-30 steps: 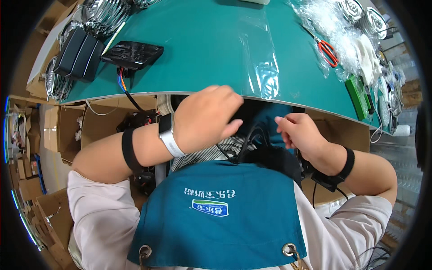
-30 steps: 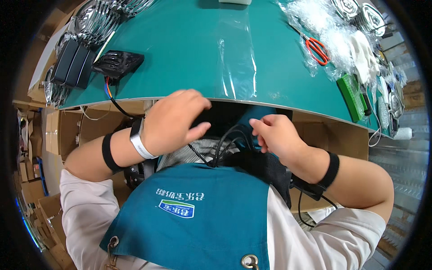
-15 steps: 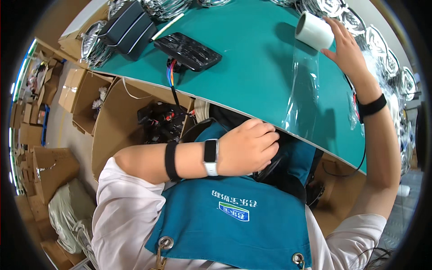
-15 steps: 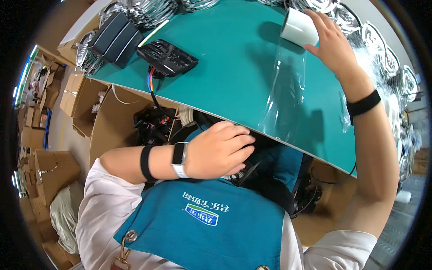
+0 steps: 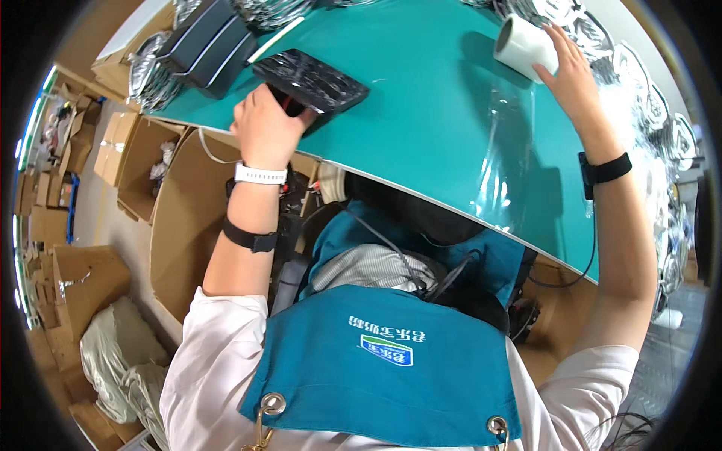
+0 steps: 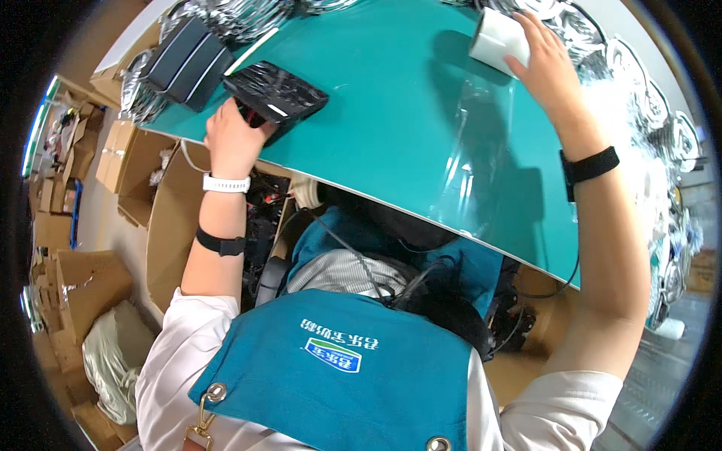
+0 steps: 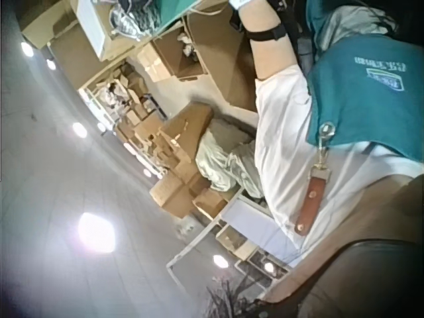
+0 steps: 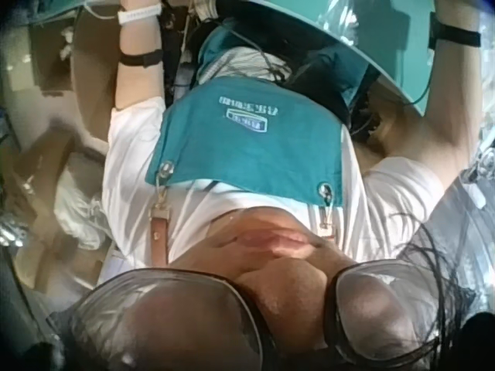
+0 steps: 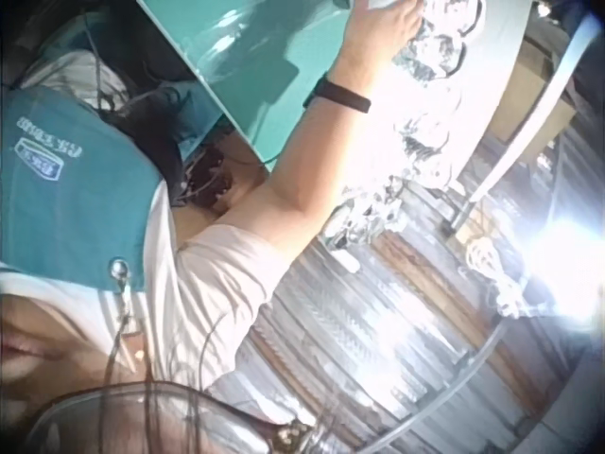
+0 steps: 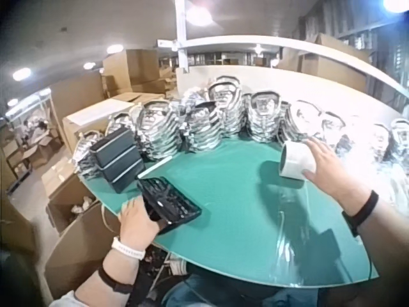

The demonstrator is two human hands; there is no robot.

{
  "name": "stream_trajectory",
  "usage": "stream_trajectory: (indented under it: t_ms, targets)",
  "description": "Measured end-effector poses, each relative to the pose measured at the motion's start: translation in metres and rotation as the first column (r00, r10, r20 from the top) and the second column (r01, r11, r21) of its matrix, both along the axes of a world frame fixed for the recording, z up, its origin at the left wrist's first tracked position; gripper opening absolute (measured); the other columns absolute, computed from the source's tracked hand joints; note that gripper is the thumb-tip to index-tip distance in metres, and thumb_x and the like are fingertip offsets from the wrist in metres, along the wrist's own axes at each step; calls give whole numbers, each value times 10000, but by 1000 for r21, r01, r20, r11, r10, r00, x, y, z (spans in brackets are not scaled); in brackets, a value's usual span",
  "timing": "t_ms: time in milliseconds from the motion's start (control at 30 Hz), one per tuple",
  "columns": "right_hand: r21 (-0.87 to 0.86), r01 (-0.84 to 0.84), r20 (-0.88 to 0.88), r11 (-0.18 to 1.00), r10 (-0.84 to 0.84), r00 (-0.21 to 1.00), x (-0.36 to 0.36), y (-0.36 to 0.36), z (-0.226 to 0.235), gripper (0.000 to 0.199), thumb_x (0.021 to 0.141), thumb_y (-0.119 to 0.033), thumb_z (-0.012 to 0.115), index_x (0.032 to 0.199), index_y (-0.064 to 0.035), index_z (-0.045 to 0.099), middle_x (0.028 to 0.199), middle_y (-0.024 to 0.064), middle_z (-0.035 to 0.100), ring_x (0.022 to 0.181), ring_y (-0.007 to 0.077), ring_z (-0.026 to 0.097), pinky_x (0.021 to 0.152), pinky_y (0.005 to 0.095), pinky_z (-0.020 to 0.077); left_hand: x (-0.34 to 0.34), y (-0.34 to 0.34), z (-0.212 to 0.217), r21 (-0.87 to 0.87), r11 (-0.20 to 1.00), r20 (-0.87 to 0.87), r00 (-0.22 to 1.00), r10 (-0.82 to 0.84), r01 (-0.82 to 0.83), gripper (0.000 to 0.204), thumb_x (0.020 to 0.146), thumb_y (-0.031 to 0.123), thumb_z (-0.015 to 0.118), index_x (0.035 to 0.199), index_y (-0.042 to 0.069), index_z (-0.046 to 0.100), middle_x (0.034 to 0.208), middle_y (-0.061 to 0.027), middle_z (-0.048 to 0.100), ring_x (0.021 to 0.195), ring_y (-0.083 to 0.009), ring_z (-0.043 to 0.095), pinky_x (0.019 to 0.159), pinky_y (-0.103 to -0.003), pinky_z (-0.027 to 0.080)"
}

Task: Manually applying protective plastic film and cutting it to size for a rectangular electronic component.

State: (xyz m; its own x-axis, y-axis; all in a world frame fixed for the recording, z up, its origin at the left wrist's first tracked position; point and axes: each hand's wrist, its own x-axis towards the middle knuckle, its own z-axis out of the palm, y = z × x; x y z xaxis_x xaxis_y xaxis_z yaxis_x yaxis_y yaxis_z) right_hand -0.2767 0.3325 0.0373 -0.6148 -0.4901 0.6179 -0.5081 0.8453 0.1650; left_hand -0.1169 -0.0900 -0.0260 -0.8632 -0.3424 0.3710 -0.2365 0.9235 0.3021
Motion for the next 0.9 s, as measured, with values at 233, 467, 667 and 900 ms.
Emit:
stream_trajectory:
  t_ms: [233, 467, 667, 900]
  targets:
    - [3, -140, 350, 990, 130, 928, 130, -41, 20, 402, 823, -195, 723, 1184, -52, 617, 1336, 169, 565, 1232, 353, 518, 1058, 426, 410, 15, -3, -4, 392, 819, -431, 870, -240, 420, 279, 796, 101, 736, 1029, -21, 643, 919, -127, 661, 862, -287, 629, 806, -334, 488]
    - [-700, -139, 533, 700, 643, 550, 260, -72, -12, 562, 853, -284, 693, 1309, 1, 528, 1266, 191, 596, 1173, 347, 572, 1010, 451, 440, 87, 149, 58, 717, 170, -461, 644, -611, 676, 622, 706, 37, 778, 1201, -99, 426, 1082, -227, 556, 974, -399, 614, 815, -424, 518]
    - [-873, -69, 282, 483, 614, 737, 314, -47, -27, 561, 870, -278, 656, 1341, -15, 502, 1304, 183, 551, 1168, 304, 531, 1009, 426, 414, 120, 195, 54, 534, -48, -450, 235, -861, 844, 699, 709, 83, 760, 1284, -125, 422, 1099, -285, 527, 1011, -441, 555, 910, -411, 459]
    - [-987, 102, -8, -123, 673, 739, 345, -3, 22, 510, 930, -247, 603, 1315, 40, 431, 1262, 178, 459, 1092, 205, 467, 823, 336, 454, 104, 177, 32, 179, -50, -414, 29, -910, 983, 592, 632, 159, 796, 1174, 22, 602, 1138, -139, 573, 1041, -308, 584, 856, -423, 457]
